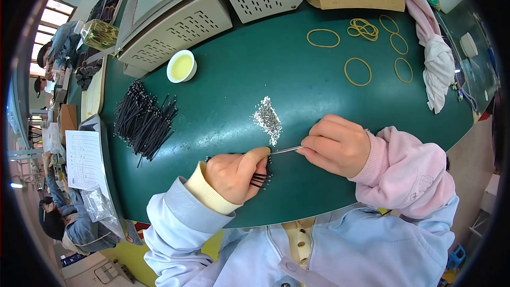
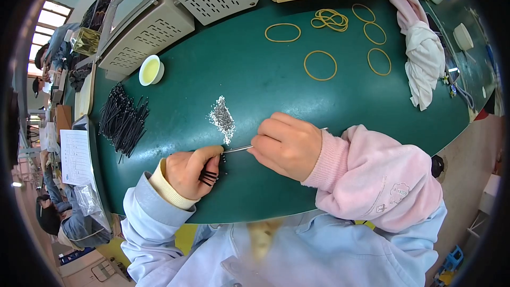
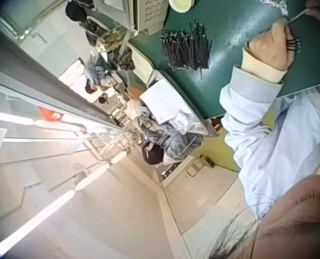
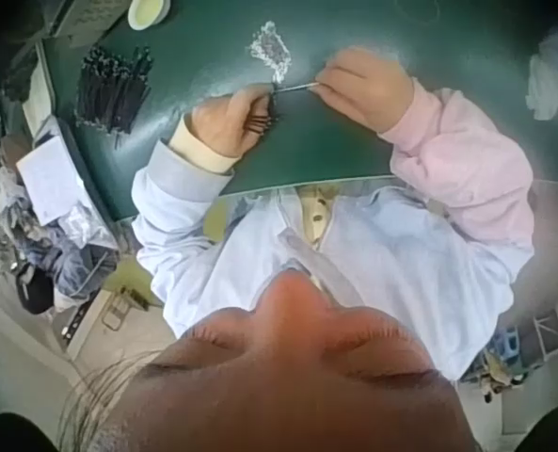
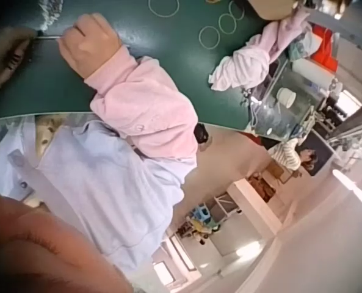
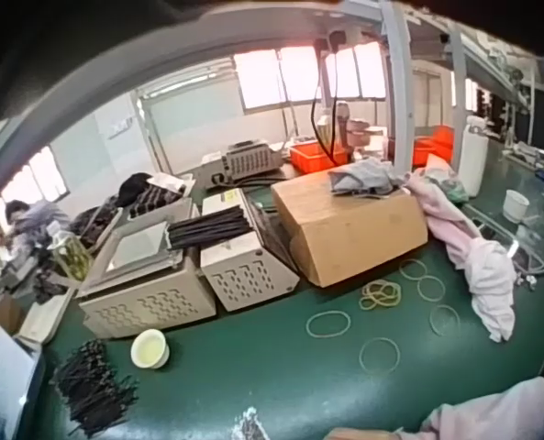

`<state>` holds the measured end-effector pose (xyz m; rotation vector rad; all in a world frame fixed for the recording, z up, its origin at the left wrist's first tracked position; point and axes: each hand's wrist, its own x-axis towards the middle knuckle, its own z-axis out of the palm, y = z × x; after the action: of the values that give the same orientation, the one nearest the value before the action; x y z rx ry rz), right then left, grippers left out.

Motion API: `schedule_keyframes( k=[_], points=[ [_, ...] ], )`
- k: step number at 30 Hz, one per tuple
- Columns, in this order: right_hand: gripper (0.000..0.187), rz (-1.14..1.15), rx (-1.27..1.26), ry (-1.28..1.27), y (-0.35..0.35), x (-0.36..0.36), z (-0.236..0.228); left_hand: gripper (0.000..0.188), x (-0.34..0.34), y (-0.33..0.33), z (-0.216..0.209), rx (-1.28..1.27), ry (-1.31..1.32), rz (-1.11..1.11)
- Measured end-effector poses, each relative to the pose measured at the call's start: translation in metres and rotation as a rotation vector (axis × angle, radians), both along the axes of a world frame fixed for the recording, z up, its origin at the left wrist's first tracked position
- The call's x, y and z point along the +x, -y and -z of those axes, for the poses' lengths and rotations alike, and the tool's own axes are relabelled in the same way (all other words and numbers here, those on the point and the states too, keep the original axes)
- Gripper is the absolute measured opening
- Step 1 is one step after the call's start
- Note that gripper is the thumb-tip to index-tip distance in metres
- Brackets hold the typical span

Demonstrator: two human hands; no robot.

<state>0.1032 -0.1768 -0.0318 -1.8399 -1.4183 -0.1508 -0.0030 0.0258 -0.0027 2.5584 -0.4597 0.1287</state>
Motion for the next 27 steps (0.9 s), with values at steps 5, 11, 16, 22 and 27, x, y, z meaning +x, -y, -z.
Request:
schedule_keyframes(
  k=[5,11,16,22,27],
  points=[
    [0.013,-0.002,0.006,0.01,0.0,0.001,0.001,0.017,0.002,0.003,0.005,-0.044,0.069,-0.022],
    [0.013,-0.006,0.019,0.012,0.0,0.001,0.001,0.018,0.001,0.003,0.003,-0.021,0.058,-0.024],
    [0.014,-0.041,0.064,0.002,-0.001,0.0,-0.006,0.023,0.0,0.001,0.001,-0.044,-0.026,-0.1],
    [0.022,-0.087,0.18,-0.058,-0.012,-0.009,-0.01,0.02,-0.003,0.001,0.004,-0.182,-0.008,-0.027],
    [0.022,-0.053,0.148,-0.147,-0.01,-0.003,-0.01,0.02,-0.003,0.0,0.002,-0.139,0.005,-0.039]
  ],
)
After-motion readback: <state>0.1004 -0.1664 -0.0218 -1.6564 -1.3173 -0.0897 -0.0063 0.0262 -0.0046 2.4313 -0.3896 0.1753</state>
